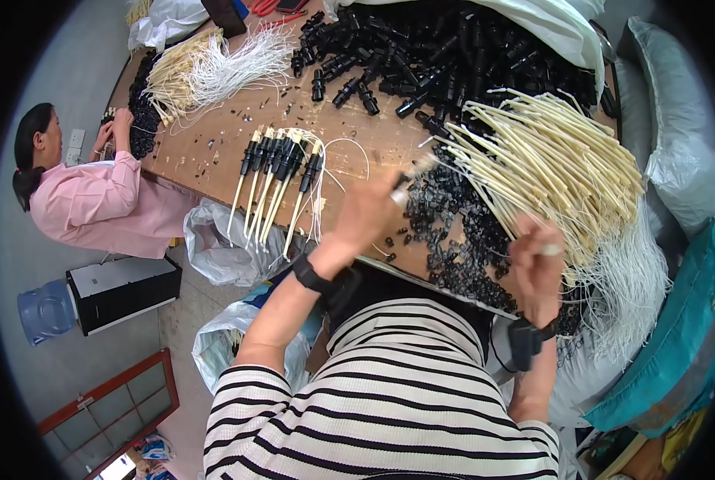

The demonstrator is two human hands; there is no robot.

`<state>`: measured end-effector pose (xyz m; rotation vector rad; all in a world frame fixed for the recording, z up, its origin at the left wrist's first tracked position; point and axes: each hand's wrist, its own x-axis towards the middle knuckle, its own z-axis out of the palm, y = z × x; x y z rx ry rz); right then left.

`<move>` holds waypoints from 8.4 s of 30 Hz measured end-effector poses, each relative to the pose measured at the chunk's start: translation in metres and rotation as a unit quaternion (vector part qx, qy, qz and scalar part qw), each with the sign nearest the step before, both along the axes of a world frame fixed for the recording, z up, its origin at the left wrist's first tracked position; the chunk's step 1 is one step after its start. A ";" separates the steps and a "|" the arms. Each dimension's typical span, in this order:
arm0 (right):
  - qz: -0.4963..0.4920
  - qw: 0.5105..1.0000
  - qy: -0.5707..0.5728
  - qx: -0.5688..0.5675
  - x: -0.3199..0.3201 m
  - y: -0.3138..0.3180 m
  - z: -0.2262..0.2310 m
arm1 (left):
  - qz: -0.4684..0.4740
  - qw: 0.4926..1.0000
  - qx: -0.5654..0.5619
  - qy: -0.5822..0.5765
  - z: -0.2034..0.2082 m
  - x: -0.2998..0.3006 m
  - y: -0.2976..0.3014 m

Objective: Assembling and organizing wire harnesses at a workbench.

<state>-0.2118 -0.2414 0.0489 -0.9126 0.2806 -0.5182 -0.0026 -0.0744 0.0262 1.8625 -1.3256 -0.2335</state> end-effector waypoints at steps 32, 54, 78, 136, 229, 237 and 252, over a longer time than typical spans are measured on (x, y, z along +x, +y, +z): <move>-0.095 0.760 0.262 -0.587 0.030 0.042 -0.015 | 0.014 0.990 0.143 0.014 -0.003 -0.028 -0.001; -0.018 0.770 0.233 -0.594 0.031 0.050 -0.021 | -0.068 0.990 -0.066 0.100 0.008 -0.027 -0.006; -0.034 0.872 0.349 -0.341 0.016 0.039 -0.032 | 0.076 0.992 0.098 -0.032 -0.049 0.034 -0.029; -0.057 0.725 0.174 -0.664 0.015 0.036 -0.013 | -0.038 0.969 0.163 0.180 0.010 -0.030 -0.018; -0.098 0.742 0.263 -0.609 0.032 0.045 -0.026 | -0.040 0.985 0.169 0.000 0.005 -0.036 -0.003; 0.021 0.812 0.247 -0.528 0.029 0.046 -0.015 | -0.100 0.970 0.205 0.084 0.015 -0.042 -0.008; 0.045 0.785 0.223 -0.576 0.024 0.052 -0.022 | -0.097 0.991 -0.071 0.055 -0.005 -0.028 0.003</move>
